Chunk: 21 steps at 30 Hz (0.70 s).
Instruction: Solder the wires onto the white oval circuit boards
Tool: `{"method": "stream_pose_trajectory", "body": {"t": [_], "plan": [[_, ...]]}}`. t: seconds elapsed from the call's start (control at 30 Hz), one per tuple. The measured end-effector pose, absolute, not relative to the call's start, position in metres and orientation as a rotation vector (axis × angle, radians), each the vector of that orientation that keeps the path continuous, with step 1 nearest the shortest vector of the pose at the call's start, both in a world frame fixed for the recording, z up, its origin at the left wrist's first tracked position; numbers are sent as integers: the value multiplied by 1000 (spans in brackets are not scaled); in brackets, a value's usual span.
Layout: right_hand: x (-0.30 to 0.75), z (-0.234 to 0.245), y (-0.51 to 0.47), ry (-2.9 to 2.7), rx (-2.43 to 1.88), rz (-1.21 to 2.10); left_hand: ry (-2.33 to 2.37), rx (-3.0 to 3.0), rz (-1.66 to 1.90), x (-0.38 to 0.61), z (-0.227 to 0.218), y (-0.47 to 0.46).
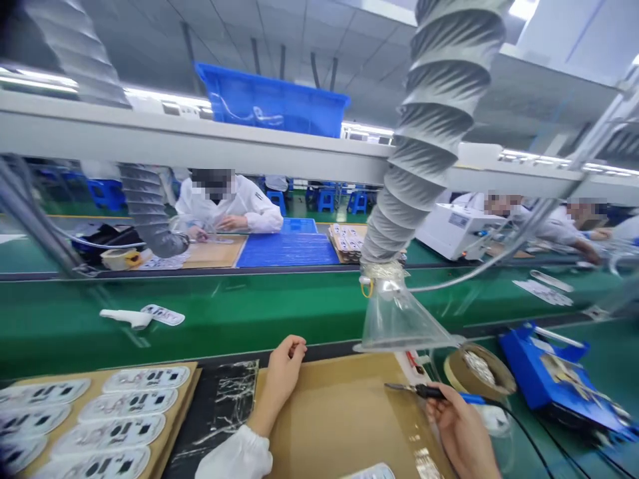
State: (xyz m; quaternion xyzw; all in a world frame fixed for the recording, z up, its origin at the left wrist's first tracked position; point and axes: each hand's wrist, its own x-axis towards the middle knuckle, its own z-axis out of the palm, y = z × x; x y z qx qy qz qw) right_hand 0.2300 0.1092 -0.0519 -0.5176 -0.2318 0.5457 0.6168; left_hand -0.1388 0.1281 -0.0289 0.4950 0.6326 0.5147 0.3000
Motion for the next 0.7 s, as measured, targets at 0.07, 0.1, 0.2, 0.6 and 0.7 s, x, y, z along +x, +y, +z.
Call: {"method": "stream_pose_trajectory", "body": {"t": [0.07, 0.1, 0.2, 0.6, 0.7], "plan": [[234, -59, 115, -497, -1225, 1297, 1687, 1309, 1381, -140, -28, 128], [236, -62, 118, -497, -1230, 1307, 1689, 1307, 1384, -141, -28, 128], [237, -67, 122, -497, -1219, 1322, 1693, 1303, 1376, -143, -29, 127], [227, -57, 112, -536, -1099, 1259, 1711, 1384, 1307, -142, -23, 121], [227, -57, 112, -530, -1102, 1259, 1712, 1389, 1332, -142, -22, 121]]}}
